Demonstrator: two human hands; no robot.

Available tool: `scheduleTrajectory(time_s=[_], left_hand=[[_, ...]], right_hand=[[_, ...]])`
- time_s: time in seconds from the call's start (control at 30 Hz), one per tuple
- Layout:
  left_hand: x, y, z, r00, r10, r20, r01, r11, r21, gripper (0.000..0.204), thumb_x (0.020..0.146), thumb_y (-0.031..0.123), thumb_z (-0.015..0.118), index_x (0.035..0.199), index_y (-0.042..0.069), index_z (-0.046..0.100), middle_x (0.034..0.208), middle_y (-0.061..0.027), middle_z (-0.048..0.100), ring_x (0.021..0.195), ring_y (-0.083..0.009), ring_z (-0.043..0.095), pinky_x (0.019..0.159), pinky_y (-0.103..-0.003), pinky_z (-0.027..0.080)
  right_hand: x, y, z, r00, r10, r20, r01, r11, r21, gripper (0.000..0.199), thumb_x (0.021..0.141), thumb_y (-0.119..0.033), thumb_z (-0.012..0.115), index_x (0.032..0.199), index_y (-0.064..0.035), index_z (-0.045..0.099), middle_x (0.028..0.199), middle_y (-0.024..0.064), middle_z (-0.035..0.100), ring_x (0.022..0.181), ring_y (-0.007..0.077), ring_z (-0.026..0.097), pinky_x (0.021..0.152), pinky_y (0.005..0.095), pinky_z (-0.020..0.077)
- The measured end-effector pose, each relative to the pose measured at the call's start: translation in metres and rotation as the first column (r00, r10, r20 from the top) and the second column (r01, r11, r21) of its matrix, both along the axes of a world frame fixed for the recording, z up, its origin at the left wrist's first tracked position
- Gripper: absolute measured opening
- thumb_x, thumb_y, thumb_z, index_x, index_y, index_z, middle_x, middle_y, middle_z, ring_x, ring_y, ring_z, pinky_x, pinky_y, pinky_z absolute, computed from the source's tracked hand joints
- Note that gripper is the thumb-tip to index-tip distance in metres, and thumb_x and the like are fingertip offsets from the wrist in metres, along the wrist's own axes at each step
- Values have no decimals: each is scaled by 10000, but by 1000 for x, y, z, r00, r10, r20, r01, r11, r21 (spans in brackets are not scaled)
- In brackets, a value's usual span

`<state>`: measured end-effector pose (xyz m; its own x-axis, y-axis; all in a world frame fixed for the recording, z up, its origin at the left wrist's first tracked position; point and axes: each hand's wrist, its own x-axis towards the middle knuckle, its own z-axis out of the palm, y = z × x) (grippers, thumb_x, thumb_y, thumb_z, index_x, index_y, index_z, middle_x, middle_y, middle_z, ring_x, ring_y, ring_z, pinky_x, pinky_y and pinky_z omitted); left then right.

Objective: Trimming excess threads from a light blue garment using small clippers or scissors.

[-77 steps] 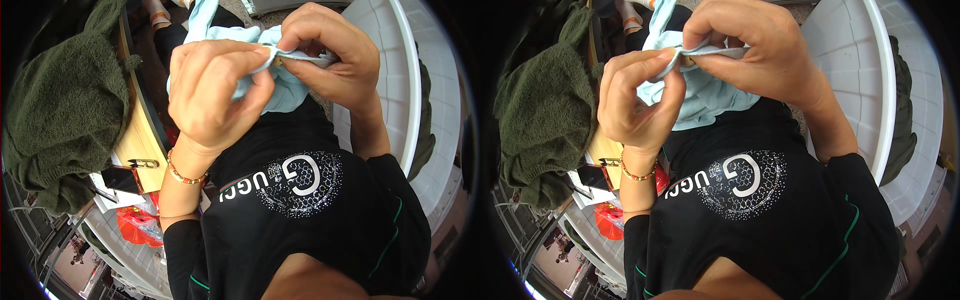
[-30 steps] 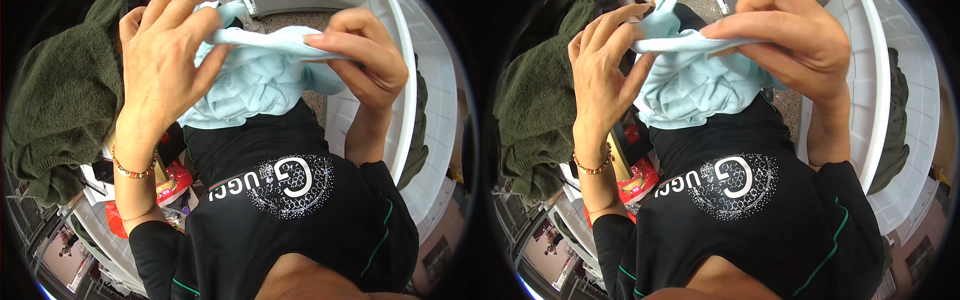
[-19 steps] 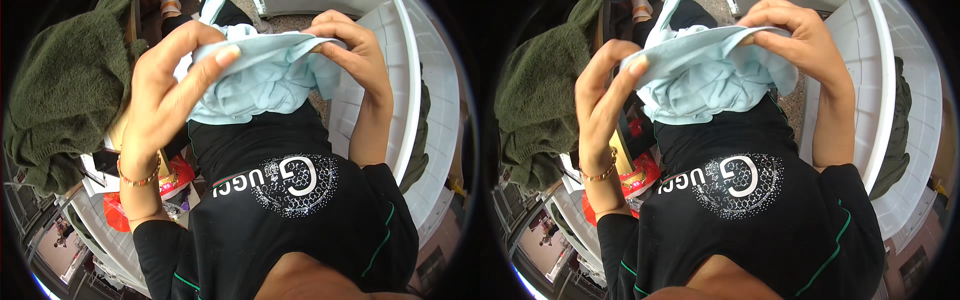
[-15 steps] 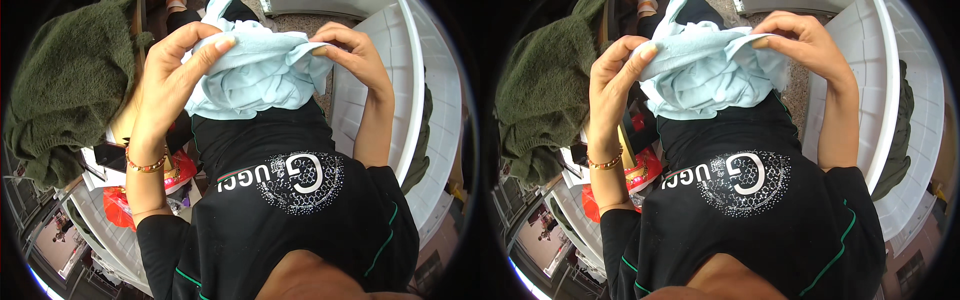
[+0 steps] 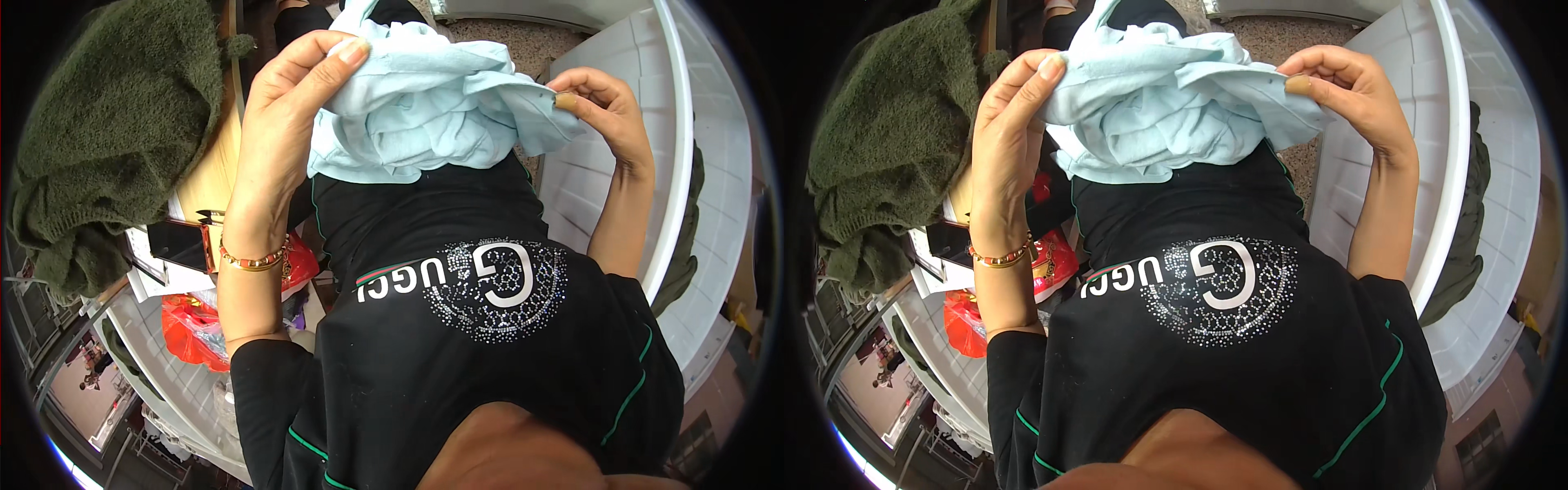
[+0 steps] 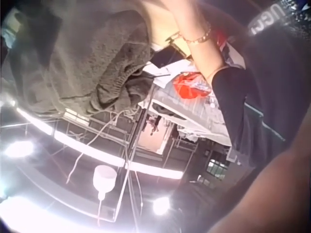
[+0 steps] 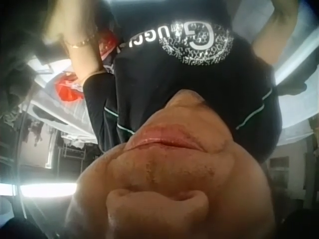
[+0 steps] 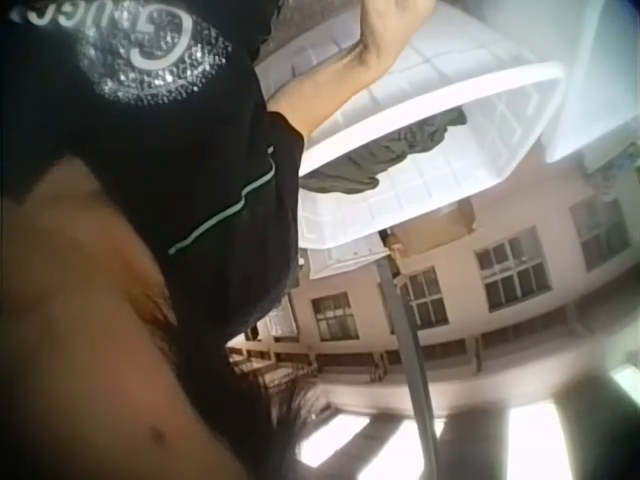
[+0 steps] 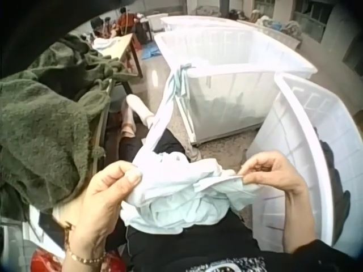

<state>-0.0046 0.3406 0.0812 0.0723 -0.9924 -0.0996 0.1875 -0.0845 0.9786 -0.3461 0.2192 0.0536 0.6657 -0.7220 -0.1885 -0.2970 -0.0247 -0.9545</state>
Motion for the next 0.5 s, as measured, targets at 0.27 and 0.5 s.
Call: scheduleTrajectory(time_s=[0.27, 0.5], left_hand=[[3, 2, -2, 1000, -2, -9, 2, 1000, -10, 196, 985, 183, 649, 1071, 18, 709, 963, 23, 698, 905, -46, 575, 870, -212, 404], [1, 5, -5, 998, 38, 41, -37, 999, -23, 199, 976, 182, 666, 1078, 19, 716, 962, 17, 707, 897, -43, 590, 857, -205, 416]], right_hand=[[10, 2, -12, 996, 74, -44, -77, 993, -86, 393, 815, -60, 758, 1202, -28, 700, 938, 14, 679, 854, 83, 618, 770, 230, 503], [21, 4, -33, 986, 126, 107, -66, 895, -441, 357, 802, -1, 735, 1155, -57, 735, 999, 43, 660, 914, 139, 622, 832, 272, 507]])
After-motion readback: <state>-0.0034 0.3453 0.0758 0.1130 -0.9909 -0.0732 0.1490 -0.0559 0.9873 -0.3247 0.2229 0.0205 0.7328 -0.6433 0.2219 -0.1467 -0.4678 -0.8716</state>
